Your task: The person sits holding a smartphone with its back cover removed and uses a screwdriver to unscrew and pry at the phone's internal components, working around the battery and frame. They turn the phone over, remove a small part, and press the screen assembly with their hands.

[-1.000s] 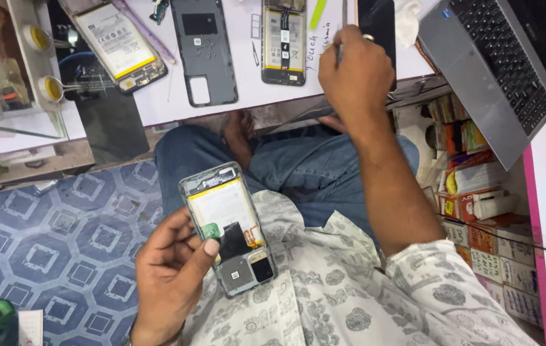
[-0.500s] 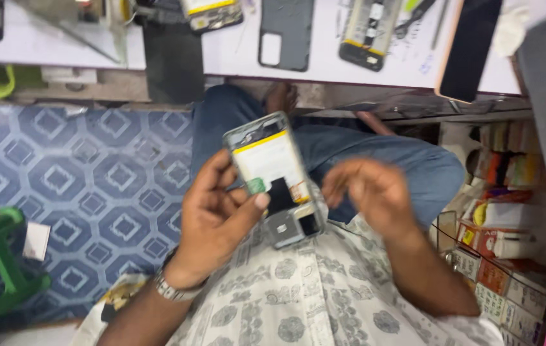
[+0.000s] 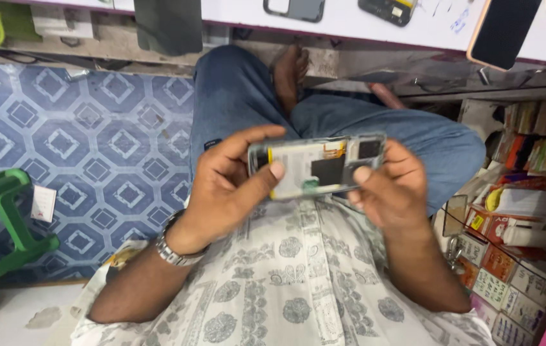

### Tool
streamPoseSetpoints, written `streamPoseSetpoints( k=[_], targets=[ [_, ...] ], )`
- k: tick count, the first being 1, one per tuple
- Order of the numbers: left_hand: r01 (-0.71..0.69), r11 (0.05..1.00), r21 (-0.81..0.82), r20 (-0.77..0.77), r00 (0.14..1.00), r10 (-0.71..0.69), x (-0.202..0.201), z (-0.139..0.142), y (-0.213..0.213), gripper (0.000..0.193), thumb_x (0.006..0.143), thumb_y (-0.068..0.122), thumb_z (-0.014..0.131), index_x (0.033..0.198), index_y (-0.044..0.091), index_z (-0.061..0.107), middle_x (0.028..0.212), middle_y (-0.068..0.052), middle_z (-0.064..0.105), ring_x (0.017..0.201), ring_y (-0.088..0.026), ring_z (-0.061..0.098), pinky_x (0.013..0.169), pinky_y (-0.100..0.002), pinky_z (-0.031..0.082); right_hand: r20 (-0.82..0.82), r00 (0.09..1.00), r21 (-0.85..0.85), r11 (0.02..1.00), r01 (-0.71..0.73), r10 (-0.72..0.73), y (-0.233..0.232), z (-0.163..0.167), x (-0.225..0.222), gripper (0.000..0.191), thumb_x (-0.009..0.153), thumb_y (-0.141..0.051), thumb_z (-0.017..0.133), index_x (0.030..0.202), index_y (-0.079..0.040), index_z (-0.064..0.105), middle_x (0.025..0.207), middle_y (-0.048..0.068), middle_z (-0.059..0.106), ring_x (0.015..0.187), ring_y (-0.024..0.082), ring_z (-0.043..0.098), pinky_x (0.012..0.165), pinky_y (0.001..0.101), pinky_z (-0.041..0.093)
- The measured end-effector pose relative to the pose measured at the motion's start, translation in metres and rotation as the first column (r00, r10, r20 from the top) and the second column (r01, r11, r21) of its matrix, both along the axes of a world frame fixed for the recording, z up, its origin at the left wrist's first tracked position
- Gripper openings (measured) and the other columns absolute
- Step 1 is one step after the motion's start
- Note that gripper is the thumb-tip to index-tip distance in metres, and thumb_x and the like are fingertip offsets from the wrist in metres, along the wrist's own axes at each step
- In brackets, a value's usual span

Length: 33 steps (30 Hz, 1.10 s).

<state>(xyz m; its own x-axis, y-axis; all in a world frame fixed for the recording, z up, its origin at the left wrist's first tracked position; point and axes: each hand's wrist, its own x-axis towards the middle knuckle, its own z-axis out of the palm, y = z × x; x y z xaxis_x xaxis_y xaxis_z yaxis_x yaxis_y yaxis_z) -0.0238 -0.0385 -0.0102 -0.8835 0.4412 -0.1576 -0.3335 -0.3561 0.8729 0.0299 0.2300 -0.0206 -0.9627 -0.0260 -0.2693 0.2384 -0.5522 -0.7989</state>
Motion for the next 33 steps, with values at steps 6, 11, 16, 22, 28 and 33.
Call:
streamPoseSetpoints(
  k=[6,11,16,22,28,33],
  targets=[
    [0.222,0.968,0.118,-0.016,0.975,-0.222,0.021,0.012,0.001,0.044,0.102,-0.006,0.062,0.145,-0.008,0.053,0.132,-0.012,0.066,0.121,-0.011,0.063,0.103,-0.024,0.053,-0.095,0.994,-0.058,0.997,0.049,-0.055,0.007,0.014,0.0,0.036,0.109,-0.018,0.068,0.129,0.011,0.06,0.111,0.023,0.071,0.085,0.021,0.069,0.074,0.0321,0.056],
    [0.168,0.96,0.224,0.091,0.977,-0.192,0.024,0.015,0.015,0.048,0.102,-0.01,0.062,0.148,-0.009,0.049,0.133,-0.016,0.068,0.121,-0.014,0.063,0.101,-0.025,0.053,-0.207,0.978,-0.35,0.931,-0.103,0.03,-0.031,0.018,-0.009,0.082,0.105,-0.066,0.036,0.163,-0.008,0.027,0.149,0.025,0.054,0.135,0.036,0.058,0.118,0.0511,0.045],
    [0.116,0.956,0.269,0.123,0.981,-0.153,0.026,0.009,0.028,0.048,0.103,-0.011,0.059,0.149,-0.01,0.045,0.136,-0.016,0.064,0.128,-0.015,0.062,0.109,-0.028,0.052,-0.171,0.983,-0.477,0.868,-0.14,0.065,-0.048,0.016,-0.015,0.077,0.107,-0.071,0.027,0.163,-0.018,0.02,0.154,0.029,0.047,0.143,0.04,0.05,0.121,0.0562,0.042],
    [0.143,0.964,0.226,0.111,0.979,-0.171,0.031,0.009,0.04,0.049,0.102,-0.01,0.06,0.149,-0.009,0.044,0.138,-0.014,0.063,0.128,-0.015,0.061,0.106,-0.027,0.051,-0.144,0.984,-0.659,0.731,-0.177,0.108,-0.029,0.013,-0.015,0.091,0.106,-0.071,0.03,0.167,-0.003,0.026,0.138,0.029,0.057,0.136,0.042,0.051,0.115,0.0582,0.041],
    [0.207,0.923,0.324,0.232,0.929,-0.289,0.03,0.011,0.044,0.053,0.103,-0.005,0.062,0.153,-0.01,0.044,0.134,-0.015,0.065,0.121,-0.014,0.061,0.105,-0.026,0.05,-0.344,0.927,-0.635,0.691,-0.345,0.147,-0.026,-0.019,-0.024,0.102,0.091,-0.081,0.054,0.15,0.001,0.041,0.131,0.019,0.06,0.136,0.036,0.051,0.124,0.0536,0.034],
    [0.222,0.902,0.37,0.289,0.895,-0.339,0.036,0.009,0.054,0.053,0.102,-0.003,0.062,0.151,-0.011,0.045,0.135,-0.013,0.064,0.122,-0.012,0.062,0.106,-0.026,0.05,-0.578,0.808,-0.624,0.577,-0.527,0.114,-0.038,-0.032,-0.051,0.107,0.076,-0.081,0.07,0.144,-0.002,0.046,0.142,0.022,0.058,0.145,0.038,0.046,0.128,0.0577,0.024]
  ],
)
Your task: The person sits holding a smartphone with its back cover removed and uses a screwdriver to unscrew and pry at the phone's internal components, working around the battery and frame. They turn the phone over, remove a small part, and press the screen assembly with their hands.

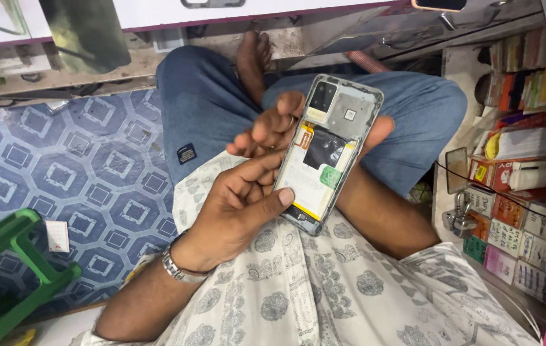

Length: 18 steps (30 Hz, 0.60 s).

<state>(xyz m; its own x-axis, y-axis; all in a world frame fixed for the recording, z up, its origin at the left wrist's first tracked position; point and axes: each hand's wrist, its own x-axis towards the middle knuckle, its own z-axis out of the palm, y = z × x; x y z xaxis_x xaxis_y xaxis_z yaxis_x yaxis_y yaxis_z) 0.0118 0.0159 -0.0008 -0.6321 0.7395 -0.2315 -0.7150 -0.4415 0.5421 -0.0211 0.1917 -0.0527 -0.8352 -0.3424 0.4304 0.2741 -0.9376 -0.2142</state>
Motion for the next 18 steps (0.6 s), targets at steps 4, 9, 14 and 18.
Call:
streamPoseSetpoints(
  k=[4,9,14,18],
  targets=[
    [0.016,0.998,-0.064,-0.045,0.999,-0.019,0.004,0.001,0.006,0.049,0.105,-0.001,0.063,0.151,-0.009,0.048,0.134,-0.012,0.064,0.114,-0.013,0.063,0.094,-0.027,0.054,-0.234,0.972,-0.093,0.995,-0.047,0.024,0.005,0.002,-0.013,0.087,0.078,-0.072,0.07,0.132,-0.006,0.05,0.129,0.014,0.065,0.139,0.032,0.055,0.131,0.0583,0.02],
    [0.121,0.959,-0.256,-0.219,0.959,-0.179,0.0,0.016,0.003,0.049,0.101,0.009,0.061,0.148,0.002,0.047,0.119,-0.006,0.07,0.102,-0.011,0.069,0.089,-0.028,0.061,0.14,0.99,-0.047,0.999,0.0,0.007,0.026,0.006,0.017,0.068,0.084,-0.067,0.072,0.119,-0.012,0.055,0.098,0.003,0.069,0.103,0.022,0.071,0.108,0.045,0.046],
    [-0.299,0.756,-0.582,-0.735,0.591,-0.331,-0.009,0.036,-0.01,0.027,0.098,0.008,0.069,0.123,-0.002,0.068,0.1,-0.012,0.075,0.085,-0.017,0.078,0.075,-0.029,0.06,0.354,0.932,0.068,0.996,0.056,-0.076,0.043,0.011,0.029,0.056,0.092,-0.058,0.073,0.113,-0.01,0.053,0.088,0.003,0.065,0.081,0.018,0.07,0.085,0.0386,0.054],
    [-0.349,0.832,-0.432,-0.786,0.597,-0.157,-0.007,0.041,-0.01,0.034,0.096,0.003,0.07,0.128,-0.006,0.064,0.108,-0.014,0.072,0.095,-0.022,0.077,0.085,-0.03,0.062,0.479,0.8,0.464,0.878,0.119,-0.361,0.046,0.023,0.035,0.033,0.104,-0.032,0.07,0.115,-0.005,0.055,0.098,0.009,0.068,0.088,0.024,0.071,0.081,0.0415,0.058]
  ],
)
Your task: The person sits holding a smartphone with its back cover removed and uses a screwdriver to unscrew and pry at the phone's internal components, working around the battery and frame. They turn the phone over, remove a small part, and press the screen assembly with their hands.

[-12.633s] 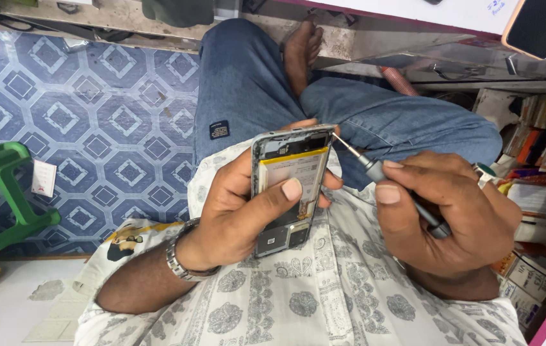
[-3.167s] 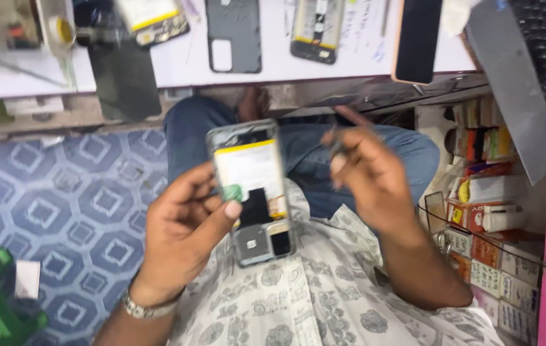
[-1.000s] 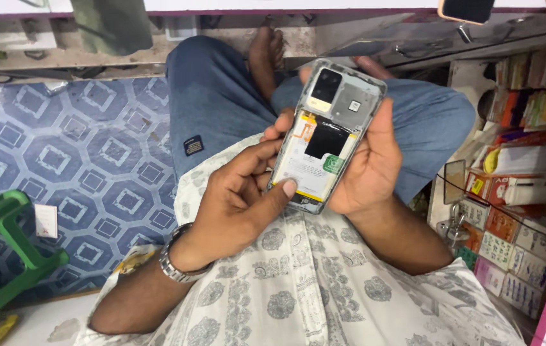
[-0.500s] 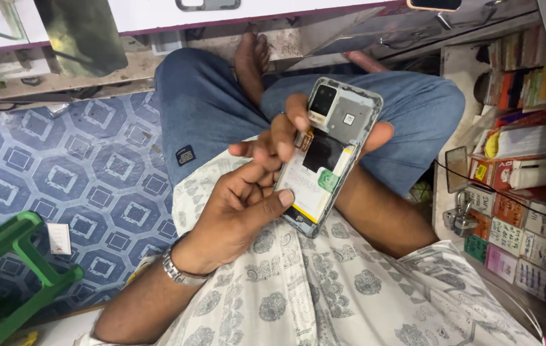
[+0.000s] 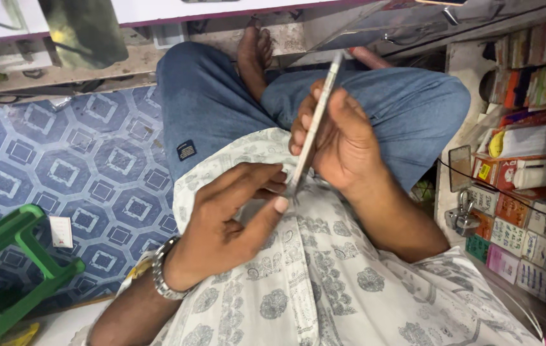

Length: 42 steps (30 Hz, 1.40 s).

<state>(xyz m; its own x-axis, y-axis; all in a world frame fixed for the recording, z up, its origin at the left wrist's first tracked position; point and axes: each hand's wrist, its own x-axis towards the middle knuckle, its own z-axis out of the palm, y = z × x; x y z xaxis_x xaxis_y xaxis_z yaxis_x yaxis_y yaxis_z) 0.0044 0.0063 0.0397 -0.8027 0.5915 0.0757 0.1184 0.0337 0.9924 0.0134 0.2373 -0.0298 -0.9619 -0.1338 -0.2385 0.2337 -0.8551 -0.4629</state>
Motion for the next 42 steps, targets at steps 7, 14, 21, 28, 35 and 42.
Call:
streamPoseSetpoints(
  k=[7,14,21,28,35,42],
  targets=[
    [-0.014,0.997,0.072,0.155,0.988,0.003,0.0,-0.01,-0.001,0.033,0.097,-0.002,0.066,0.131,-0.005,0.064,0.108,-0.012,0.072,0.095,-0.016,0.076,0.08,-0.025,0.063,-0.001,0.997,0.296,0.952,0.075,-0.078,-0.009,0.024,0.003,0.02,0.108,-0.004,0.061,0.127,0.0,0.055,0.101,0.019,0.07,0.088,0.027,0.073,0.082,0.0407,0.062],
    [0.046,0.975,0.215,0.25,0.963,-0.101,0.004,-0.01,-0.005,0.031,0.104,-0.002,0.06,0.134,-0.005,0.063,0.114,-0.013,0.071,0.101,-0.016,0.075,0.084,-0.024,0.063,-0.042,0.988,0.351,0.924,0.152,-0.147,-0.015,0.03,0.004,0.025,0.108,-0.005,0.063,0.129,0.002,0.052,0.094,0.02,0.07,0.075,0.027,0.072,0.07,0.0373,0.061],
    [0.031,0.98,0.194,0.26,0.962,-0.082,0.003,-0.009,-0.005,0.03,0.104,-0.001,0.06,0.133,-0.005,0.064,0.114,-0.012,0.073,0.1,-0.015,0.077,0.083,-0.024,0.064,-0.051,0.988,0.343,0.926,0.157,-0.149,-0.017,0.029,0.002,0.026,0.108,-0.005,0.064,0.129,0.002,0.051,0.092,0.018,0.069,0.075,0.025,0.072,0.068,0.0369,0.061],
    [0.019,0.988,0.151,0.22,0.974,-0.052,0.003,-0.01,-0.007,0.03,0.101,-0.001,0.06,0.131,-0.005,0.065,0.11,-0.012,0.073,0.095,-0.013,0.077,0.079,-0.022,0.062,-0.084,0.983,0.373,0.909,0.185,-0.165,-0.02,0.03,0.002,0.026,0.109,-0.005,0.066,0.129,0.002,0.051,0.092,0.018,0.068,0.074,0.023,0.071,0.068,0.0361,0.061],
    [0.01,0.995,0.095,0.127,0.992,-0.023,0.0,-0.016,-0.008,0.033,0.096,-0.002,0.064,0.129,-0.001,0.067,0.098,-0.007,0.075,0.086,-0.01,0.075,0.077,-0.024,0.061,-0.125,0.975,0.42,0.881,0.218,-0.182,-0.022,0.029,0.002,0.034,0.108,-0.004,0.066,0.136,0.003,0.047,0.093,0.019,0.068,0.074,0.023,0.07,0.067,0.0353,0.06],
    [0.02,0.994,0.104,0.208,0.977,-0.041,0.002,-0.025,-0.012,0.037,0.091,-0.003,0.063,0.127,0.0,0.071,0.092,-0.005,0.075,0.082,-0.009,0.073,0.075,-0.023,0.06,-0.157,0.978,0.464,0.864,0.197,-0.138,-0.026,0.028,0.003,0.049,0.107,-0.006,0.066,0.148,0.004,0.041,0.091,0.018,0.068,0.071,0.022,0.07,0.066,0.0338,0.06]
  ],
)
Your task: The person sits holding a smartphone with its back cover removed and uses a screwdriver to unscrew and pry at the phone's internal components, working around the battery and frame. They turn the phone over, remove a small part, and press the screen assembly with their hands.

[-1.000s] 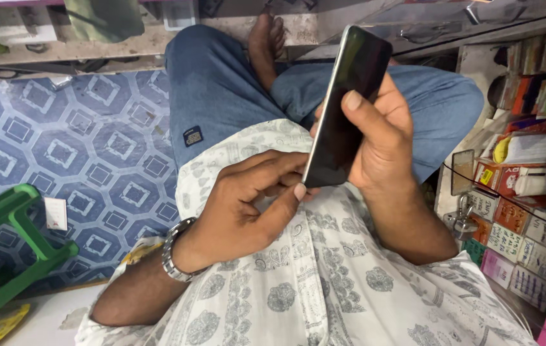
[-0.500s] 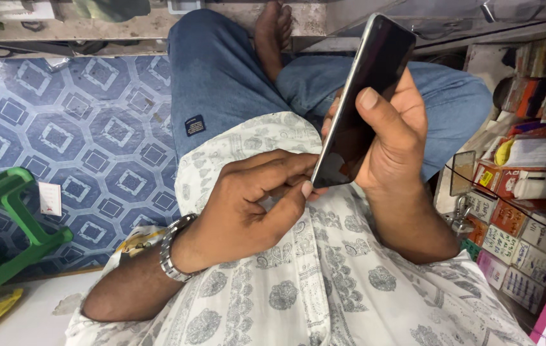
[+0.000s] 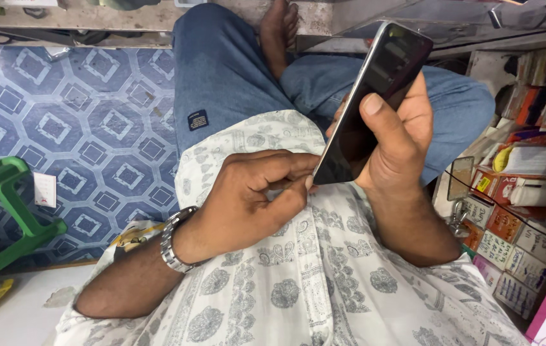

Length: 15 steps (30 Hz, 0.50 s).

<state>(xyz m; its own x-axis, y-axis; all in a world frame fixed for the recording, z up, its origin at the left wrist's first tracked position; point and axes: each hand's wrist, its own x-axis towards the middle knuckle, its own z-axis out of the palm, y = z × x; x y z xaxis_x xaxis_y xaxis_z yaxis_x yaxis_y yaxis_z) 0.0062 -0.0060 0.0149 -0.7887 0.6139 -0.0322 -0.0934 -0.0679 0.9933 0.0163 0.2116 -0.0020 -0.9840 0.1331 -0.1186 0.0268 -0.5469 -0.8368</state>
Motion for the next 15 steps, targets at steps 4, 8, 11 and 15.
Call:
streamPoseSetpoints(
  k=[4,8,11,15],
  targets=[
    [0.003,1.0,0.026,0.056,0.998,-0.005,0.001,-0.003,-0.001,0.036,0.091,-0.003,0.064,0.127,0.0,0.07,0.091,-0.004,0.073,0.085,-0.008,0.073,0.078,-0.023,0.062,-0.022,1.0,0.06,0.998,0.012,-0.011,-0.003,0.002,0.002,0.051,0.108,-0.005,0.066,0.15,0.006,0.04,0.089,0.017,0.068,0.068,0.02,0.068,0.065,0.0323,0.059],
    [0.031,1.0,0.001,0.112,0.993,-0.03,0.0,0.0,-0.003,0.032,0.091,-0.001,0.068,0.122,0.0,0.072,0.084,-0.003,0.073,0.079,-0.009,0.07,0.072,-0.023,0.06,-0.04,0.999,0.089,0.996,0.008,-0.005,-0.006,0.005,0.007,0.051,0.106,-0.004,0.066,0.15,0.006,0.041,0.094,0.015,0.068,0.072,0.018,0.069,0.067,0.0302,0.059],
    [0.007,0.998,-0.057,-0.092,0.996,-0.012,-0.006,0.001,-0.008,0.03,0.089,-0.002,0.068,0.119,-0.001,0.071,0.091,-0.004,0.073,0.083,-0.01,0.075,0.076,-0.024,0.06,-0.036,0.999,0.101,0.995,0.028,-0.025,-0.009,0.004,0.012,0.051,0.104,-0.002,0.068,0.147,0.007,0.043,0.107,0.013,0.066,0.083,0.015,0.068,0.075,0.0281,0.059],
    [-0.012,1.0,0.027,-0.081,0.997,0.014,-0.007,0.001,-0.012,0.037,0.088,-0.004,0.065,0.126,-0.003,0.066,0.102,-0.007,0.07,0.091,-0.012,0.073,0.082,-0.024,0.06,-0.022,0.999,0.108,0.993,0.039,-0.037,-0.012,0.0,0.015,0.047,0.104,-0.002,0.069,0.144,0.006,0.045,0.114,0.011,0.065,0.093,0.013,0.066,0.085,0.0268,0.058]
  ],
)
